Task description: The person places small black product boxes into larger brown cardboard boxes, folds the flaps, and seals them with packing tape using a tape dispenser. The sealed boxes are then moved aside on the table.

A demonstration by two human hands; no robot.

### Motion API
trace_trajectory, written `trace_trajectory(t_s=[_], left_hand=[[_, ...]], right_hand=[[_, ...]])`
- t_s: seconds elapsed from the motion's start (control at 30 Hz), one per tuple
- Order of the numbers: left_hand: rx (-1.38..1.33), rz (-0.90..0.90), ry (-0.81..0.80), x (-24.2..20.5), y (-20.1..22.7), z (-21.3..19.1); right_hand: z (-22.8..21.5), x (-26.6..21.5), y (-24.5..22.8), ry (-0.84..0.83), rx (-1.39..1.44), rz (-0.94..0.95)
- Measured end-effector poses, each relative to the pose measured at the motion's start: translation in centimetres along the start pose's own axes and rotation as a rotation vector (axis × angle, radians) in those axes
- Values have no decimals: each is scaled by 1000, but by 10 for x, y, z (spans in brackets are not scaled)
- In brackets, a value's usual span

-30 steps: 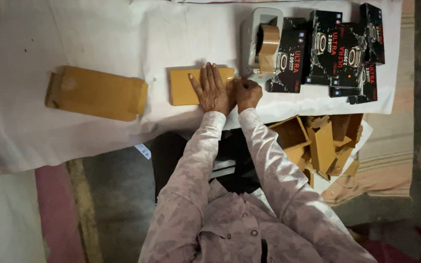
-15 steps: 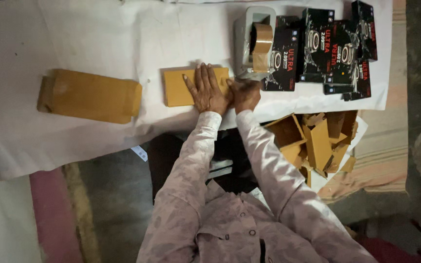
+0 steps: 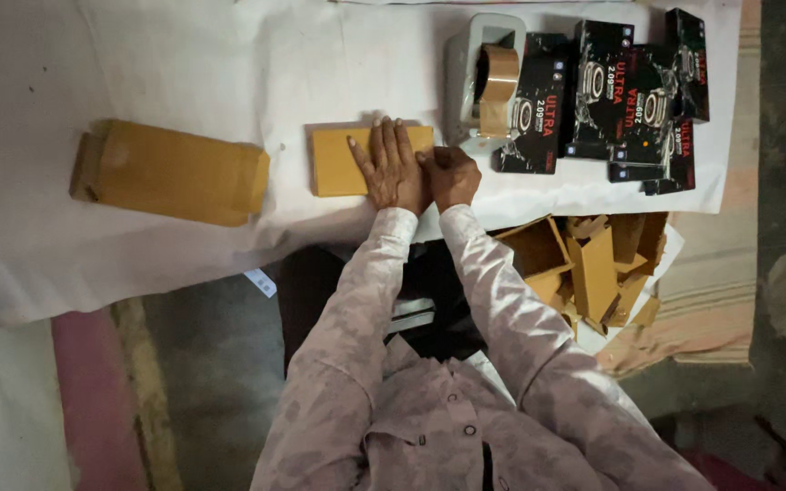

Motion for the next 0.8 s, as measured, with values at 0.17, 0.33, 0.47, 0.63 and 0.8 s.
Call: trace_trajectory(t_s=[0.17, 0.33, 0.47, 0.63, 0.8], left_hand=[[18, 9, 4, 5, 1, 3], [59, 12, -24, 5, -3, 13], [249, 17, -8, 2, -11, 25], [270, 31, -40, 6, 1, 10], [143, -5, -363, 8, -21, -44]], right_hand=[[10, 2, 17, -48, 18, -5], [24, 7, 23, -20, -126, -61], [23, 6, 4, 96, -92, -170], [14, 2, -12, 64, -93, -238], [23, 9, -4, -35, -8, -12]])
Point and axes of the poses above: each hand's wrist, its own x-axis towards the middle knuckle, its own z-axis out of the palm, y = z × x, the point moved 9 cm from there along x, towards the middle knuckle, and after that the axes turned 12 degrees about -x, right-handed, at the moved point
